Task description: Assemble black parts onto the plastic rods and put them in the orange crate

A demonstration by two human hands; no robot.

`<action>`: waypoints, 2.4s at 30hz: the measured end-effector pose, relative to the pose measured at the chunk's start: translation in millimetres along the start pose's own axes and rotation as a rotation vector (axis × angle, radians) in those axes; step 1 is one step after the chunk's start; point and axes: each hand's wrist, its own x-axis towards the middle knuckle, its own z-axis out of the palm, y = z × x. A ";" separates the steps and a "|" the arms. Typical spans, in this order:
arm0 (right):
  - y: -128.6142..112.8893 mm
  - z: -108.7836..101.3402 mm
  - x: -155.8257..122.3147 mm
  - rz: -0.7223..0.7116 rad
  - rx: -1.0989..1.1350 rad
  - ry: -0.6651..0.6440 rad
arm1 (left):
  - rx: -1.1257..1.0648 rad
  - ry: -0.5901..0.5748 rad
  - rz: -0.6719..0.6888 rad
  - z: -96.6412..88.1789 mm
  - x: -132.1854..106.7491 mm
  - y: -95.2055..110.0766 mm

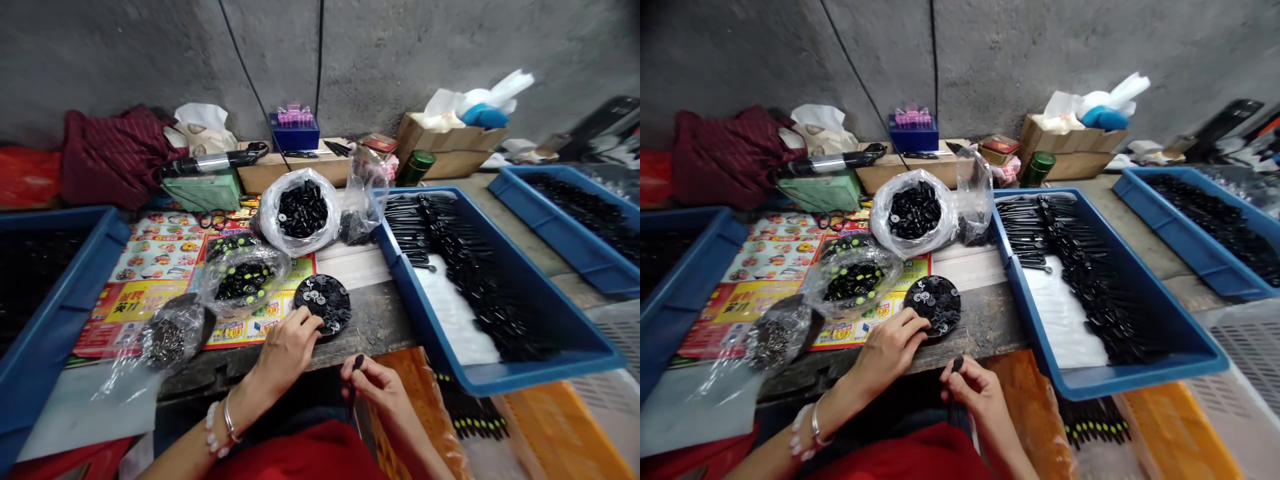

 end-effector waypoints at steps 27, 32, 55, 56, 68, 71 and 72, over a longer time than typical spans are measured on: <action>-28.8 -0.4 16.8 -0.336 -0.620 0.148 | -0.159 0.272 0.170 10.5 -1.0 -15.9; -25.7 3.3 22.8 -0.321 -0.593 0.113 | -0.311 0.283 0.076 7.6 -3.7 -14.6; -12.0 23.0 8.7 0.164 0.400 0.046 | -0.916 0.031 -0.245 -1.6 -22.0 -17.8; -12.6 23.2 8.4 0.199 0.452 0.056 | -0.931 0.018 -0.258 -0.8 -23.1 -18.3; -0.8 25.9 6.6 0.160 0.268 0.123 | -1.195 -0.125 -0.386 -2.1 -22.1 -12.0; 4.4 24.5 5.8 0.103 0.080 0.080 | -1.183 -0.125 -0.397 -4.8 -21.2 -10.7; 5.8 24.4 5.4 0.094 0.038 0.064 | -1.167 -0.114 -0.399 -5.1 -21.1 -10.9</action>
